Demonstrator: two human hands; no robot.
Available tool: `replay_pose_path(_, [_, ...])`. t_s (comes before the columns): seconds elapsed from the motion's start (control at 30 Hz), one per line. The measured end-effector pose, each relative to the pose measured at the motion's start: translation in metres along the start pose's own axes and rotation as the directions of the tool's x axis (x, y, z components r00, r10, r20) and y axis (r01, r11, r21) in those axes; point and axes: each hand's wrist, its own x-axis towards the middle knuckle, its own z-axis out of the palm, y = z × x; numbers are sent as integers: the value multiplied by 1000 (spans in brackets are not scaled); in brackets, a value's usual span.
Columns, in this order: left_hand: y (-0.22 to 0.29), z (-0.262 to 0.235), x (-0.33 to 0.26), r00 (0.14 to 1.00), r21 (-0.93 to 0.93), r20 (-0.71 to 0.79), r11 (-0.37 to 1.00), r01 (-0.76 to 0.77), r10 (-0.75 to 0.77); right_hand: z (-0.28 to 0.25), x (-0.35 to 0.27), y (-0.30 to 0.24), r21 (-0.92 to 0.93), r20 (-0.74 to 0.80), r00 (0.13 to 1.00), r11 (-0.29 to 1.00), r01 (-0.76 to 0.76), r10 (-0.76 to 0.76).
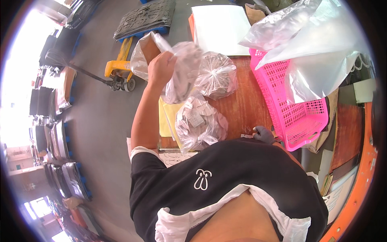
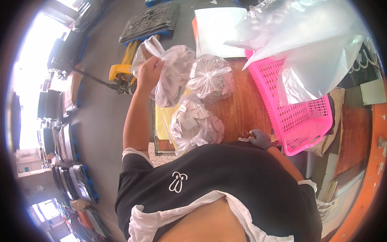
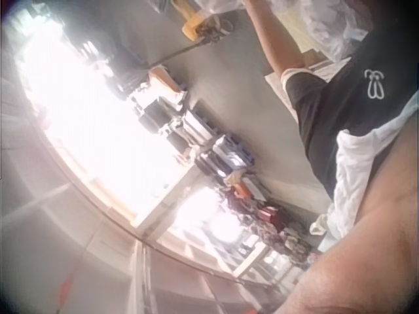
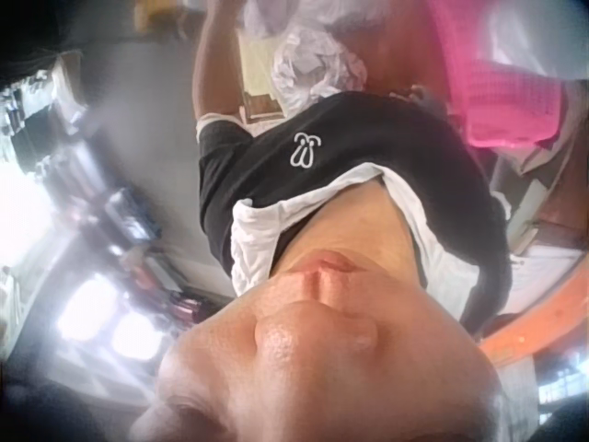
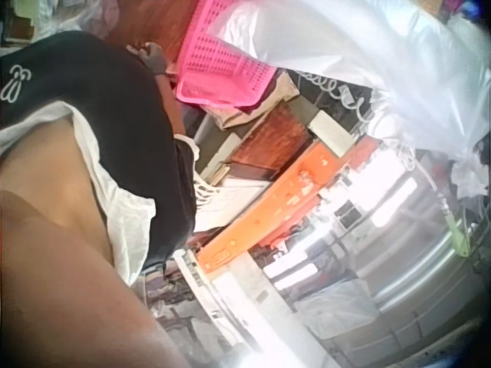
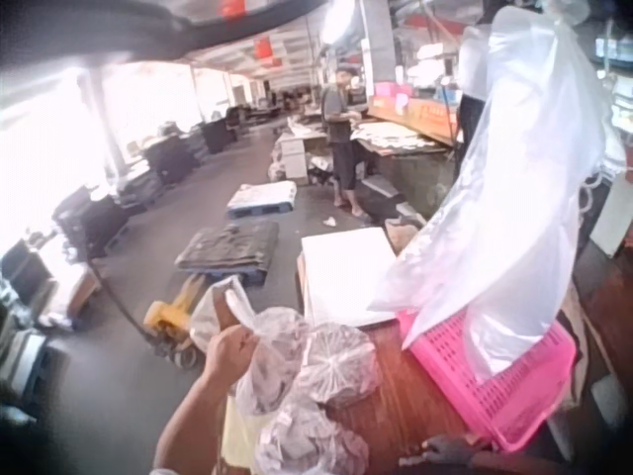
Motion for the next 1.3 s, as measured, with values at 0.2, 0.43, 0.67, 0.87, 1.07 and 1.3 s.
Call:
replay_pose_path(0.2, [-125, 83, -40, 886, 401, 299, 889, 221, -355, -2, -1, -7, -44, 20, 1000, 999, -13, 14])
replay_pose_path(0.43, [-109, 98, -69, 977, 314, -144, 929, 196, -157, 0, 0, -2, 5, 71, 994, 997, -78, 78])
replay_pose_path(0.67, [20, 85, -174, 777, 198, 610, 980, 37, -152, 3, 17, -13, -162, 127, 992, 987, 1, 20])
replay_pose_path(0.87, [44, 80, -221, 853, -35, 472, 972, -234, 223, -1, 16, -21, -248, 151, 988, 969, 24, 15])
replay_pose_path(1.07, [31, 86, -255, 756, 31, 539, 888, -459, 372, 0, 10, -20, -144, 114, 994, 989, 21, -4])
replay_pose_path(1.3, [12, 103, -230, 832, -144, 330, 895, -423, 446, 5, 4, -15, -121, 80, 997, 992, 23, -13])
